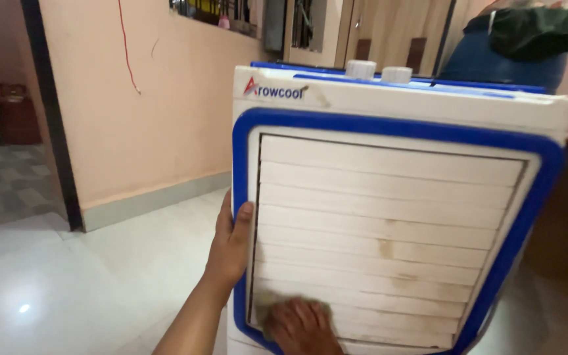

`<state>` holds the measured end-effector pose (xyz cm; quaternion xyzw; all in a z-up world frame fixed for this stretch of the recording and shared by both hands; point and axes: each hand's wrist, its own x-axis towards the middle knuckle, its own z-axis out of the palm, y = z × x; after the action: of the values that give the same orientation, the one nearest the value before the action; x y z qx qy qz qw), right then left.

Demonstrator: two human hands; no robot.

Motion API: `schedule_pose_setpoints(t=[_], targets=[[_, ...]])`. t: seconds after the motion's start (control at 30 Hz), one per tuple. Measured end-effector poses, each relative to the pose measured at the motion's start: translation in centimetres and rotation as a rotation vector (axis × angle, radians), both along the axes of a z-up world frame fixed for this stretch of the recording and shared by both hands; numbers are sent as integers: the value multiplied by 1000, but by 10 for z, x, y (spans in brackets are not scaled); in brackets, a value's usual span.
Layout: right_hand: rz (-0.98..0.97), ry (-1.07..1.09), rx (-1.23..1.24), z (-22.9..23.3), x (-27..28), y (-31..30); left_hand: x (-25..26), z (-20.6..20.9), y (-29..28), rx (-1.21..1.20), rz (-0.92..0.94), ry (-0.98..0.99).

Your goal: The person wipes the exterior surfaces of a portable air cooler using a green cloth. They clean the lower front grille, the top control panel, the side vents, and the upper front grille, moving around the unit to reach different areas.

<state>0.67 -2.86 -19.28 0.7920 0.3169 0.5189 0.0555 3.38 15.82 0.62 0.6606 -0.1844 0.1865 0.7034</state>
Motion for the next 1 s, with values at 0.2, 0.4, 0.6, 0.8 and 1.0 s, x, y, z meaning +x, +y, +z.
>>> schedule_pose_setpoints(t=[0.2, 0.4, 0.6, 0.8, 1.0], targets=[[160, -44, 198, -5, -6, -45, 6, -6, 0, 181, 165, 134], [-154, -175, 672, 163, -75, -80, 0, -2, -5, 222, 191, 215], [-592, 128, 618, 229, -91, -73, -1, 2, -8, 281, 251, 303], [-607, 179, 568, 225, -94, -95, -25, 0, -23, 232, 312, 240], [-540, 243, 574, 219, -95, -135, -76, -7, -61, 51, 386, 126]])
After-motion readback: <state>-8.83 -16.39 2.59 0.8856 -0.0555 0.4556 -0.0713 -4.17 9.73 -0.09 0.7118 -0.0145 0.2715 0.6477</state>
